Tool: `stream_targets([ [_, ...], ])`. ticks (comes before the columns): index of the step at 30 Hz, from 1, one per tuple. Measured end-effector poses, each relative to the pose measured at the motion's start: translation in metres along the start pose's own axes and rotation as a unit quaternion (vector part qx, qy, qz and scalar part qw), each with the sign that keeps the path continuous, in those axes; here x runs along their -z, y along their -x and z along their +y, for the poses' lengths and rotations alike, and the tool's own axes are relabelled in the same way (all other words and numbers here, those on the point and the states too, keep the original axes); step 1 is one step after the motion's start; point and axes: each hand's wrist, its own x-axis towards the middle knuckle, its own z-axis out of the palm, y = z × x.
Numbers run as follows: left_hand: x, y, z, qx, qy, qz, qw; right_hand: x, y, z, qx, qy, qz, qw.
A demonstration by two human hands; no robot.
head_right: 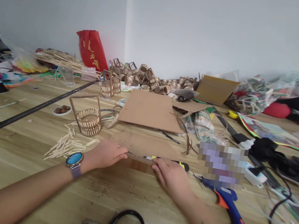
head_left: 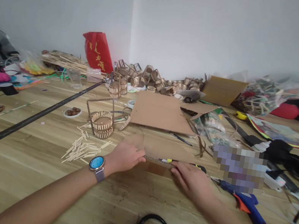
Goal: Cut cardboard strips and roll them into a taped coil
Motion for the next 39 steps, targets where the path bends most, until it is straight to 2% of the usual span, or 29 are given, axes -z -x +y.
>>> stream_targets([
  [3,-0.002,0.007,0.005,0.005,0.002,0.002,1.0,0.008,0.005,-0.008,-0.028,-0.042,-0.023,0.998],
  [8,-0.005,0.024,0.017,-0.003,0.005,0.005,1.0,0.007,0.022,-0.02,0.008,-0.013,0.016,1.0],
  [13,-0.012,0.044,0.028,-0.096,-0.011,0.009,0.995,-0.002,0.041,-0.032,0.043,0.006,0.045,0.998],
  [16,-0.023,0.053,0.03,-0.133,-0.017,0.03,0.991,0.002,0.045,-0.033,0.06,-0.042,0.001,0.997],
  [19,-0.034,0.055,0.027,-0.145,0.007,0.04,0.989,0.012,0.038,-0.016,0.012,-0.067,-0.021,0.997],
  [22,-0.042,0.053,0.022,-0.157,0.015,0.041,0.987,0.018,0.025,0.016,-0.072,-0.026,-0.007,0.997],
  [25,-0.04,0.051,0.019,-0.158,0.032,0.026,0.987,0.016,0.015,0.044,-0.074,-0.032,-0.034,0.996],
  [27,-0.032,0.053,0.022,-0.147,0.055,0.013,0.987,0.012,0.012,0.053,-0.061,-0.05,-0.055,0.995],
  [29,-0.02,0.058,0.031,-0.125,0.079,0.013,0.989,0.008,0.012,0.054,-0.049,-0.071,-0.066,0.994],
  [31,-0.007,0.066,0.049,-0.106,0.104,0.037,0.988,0.007,0.013,0.051,-0.052,-0.091,-0.058,0.993],
  [34,0.001,0.081,0.084,-0.173,0.119,0.06,0.976,0.009,0.02,0.042,-0.102,-0.12,-0.01,0.987],
  [37,-0.012,0.09,0.113,-0.255,0.061,0.095,0.96,0.013,0.032,0.028,-0.188,-0.165,0.053,0.967],
  [39,-0.027,0.092,0.125,-0.24,0.043,0.106,0.964,0.017,0.04,0.016,-0.237,-0.206,0.083,0.946],
])
